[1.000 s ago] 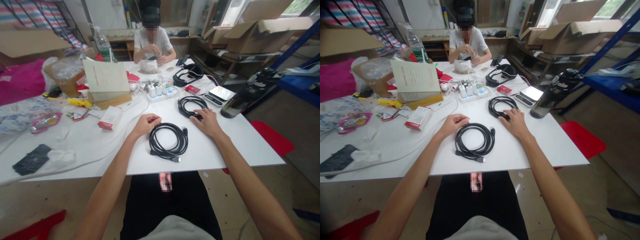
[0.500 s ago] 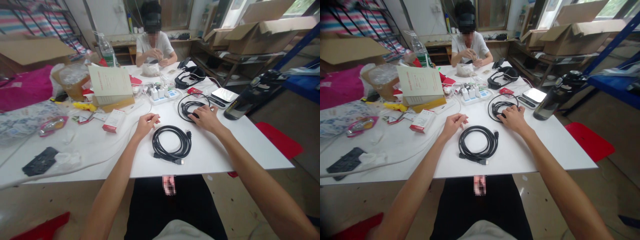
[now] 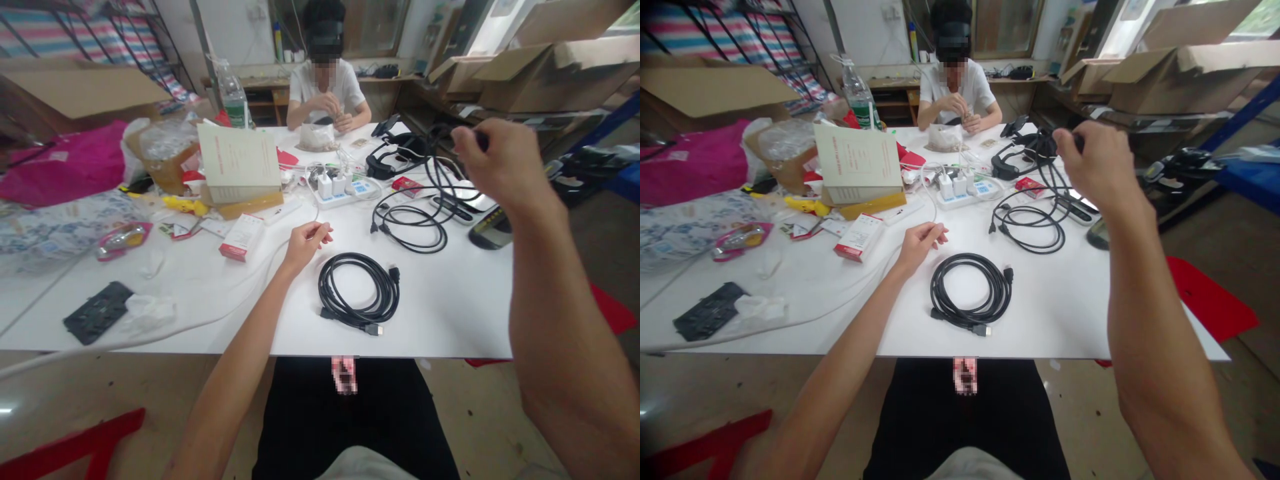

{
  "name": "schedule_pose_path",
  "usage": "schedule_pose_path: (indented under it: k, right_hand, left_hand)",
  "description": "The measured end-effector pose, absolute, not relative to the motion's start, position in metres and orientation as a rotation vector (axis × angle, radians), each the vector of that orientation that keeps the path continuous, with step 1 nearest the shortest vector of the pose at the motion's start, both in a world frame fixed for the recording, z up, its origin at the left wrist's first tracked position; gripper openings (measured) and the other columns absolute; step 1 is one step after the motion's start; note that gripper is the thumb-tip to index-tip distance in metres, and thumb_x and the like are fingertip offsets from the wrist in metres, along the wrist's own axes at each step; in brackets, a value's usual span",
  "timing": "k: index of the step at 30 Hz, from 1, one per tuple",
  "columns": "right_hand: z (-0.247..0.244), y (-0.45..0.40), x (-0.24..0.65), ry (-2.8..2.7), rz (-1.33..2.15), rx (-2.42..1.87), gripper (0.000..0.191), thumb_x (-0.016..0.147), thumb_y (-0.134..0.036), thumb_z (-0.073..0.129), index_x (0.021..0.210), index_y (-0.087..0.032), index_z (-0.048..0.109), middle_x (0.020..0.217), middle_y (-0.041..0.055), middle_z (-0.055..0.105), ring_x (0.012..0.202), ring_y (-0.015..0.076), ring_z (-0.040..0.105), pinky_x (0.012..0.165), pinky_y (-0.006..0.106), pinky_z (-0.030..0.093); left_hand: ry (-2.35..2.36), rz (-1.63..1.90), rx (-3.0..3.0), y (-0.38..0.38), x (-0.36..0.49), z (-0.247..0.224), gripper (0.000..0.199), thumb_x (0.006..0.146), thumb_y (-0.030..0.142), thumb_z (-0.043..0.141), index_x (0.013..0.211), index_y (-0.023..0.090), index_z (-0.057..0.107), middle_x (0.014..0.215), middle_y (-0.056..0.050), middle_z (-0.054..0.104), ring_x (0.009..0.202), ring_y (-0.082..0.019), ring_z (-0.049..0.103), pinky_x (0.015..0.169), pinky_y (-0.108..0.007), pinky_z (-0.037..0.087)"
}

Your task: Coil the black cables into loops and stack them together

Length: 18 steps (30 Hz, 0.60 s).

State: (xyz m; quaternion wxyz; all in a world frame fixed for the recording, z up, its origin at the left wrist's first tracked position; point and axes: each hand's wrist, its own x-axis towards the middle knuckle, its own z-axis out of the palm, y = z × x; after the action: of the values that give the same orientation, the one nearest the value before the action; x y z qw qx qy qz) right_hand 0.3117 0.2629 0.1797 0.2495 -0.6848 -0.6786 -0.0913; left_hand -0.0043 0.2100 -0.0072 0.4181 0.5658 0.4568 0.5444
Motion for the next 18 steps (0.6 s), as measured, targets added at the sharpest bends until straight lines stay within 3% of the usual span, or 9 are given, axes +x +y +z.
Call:
schedule_pose_path:
  k: [7,12,18]
  right_hand:
    - [0.231,0.241,0.285,-1.904,-0.394,-1.512,0.05,0.109,-0.049,0.042,0.12,-0.018,0.08,0.112,0.0174,0.077,0.1,0.0259,0.068,0.085,0.038,0.042]
    - [0.218,0.265,0.28,-2.144,-0.076,-1.696,0.035,0.103,-0.045,0.06,0.095,-0.014,0.076,0.075,0.0066,0.066,0.064,0.013,0.046,0.067,0.032,0.032]
    - [0.175,0.312,0.286,-2.664,0.386,-1.602,0.038,0.105,-0.047,0.063,0.095,-0.013,0.076,0.081,0.0047,0.071,0.068,0.0097,0.052,0.071,0.03,0.036]
  left_hand:
    - [1.131,1.352,1.346,0.213,-0.005,-0.007,0.047,0.092,0.063,0.074,0.097,0.017,0.081,0.084,-0.008,0.077,0.076,-0.016,0.068,0.064,-0.026,0.05]
    - [1.131,1.333,1.366,0.213,-0.006,-0.008,0.044,0.095,0.059,0.073,0.1,0.016,0.08,0.086,-0.007,0.077,0.076,-0.015,0.068,0.064,-0.026,0.052]
    - [1.167,1.315,1.374,0.211,-0.006,-0.004,0.042,0.095,0.056,0.074,0.101,0.016,0.081,0.085,-0.007,0.076,0.075,-0.015,0.067,0.066,-0.026,0.053]
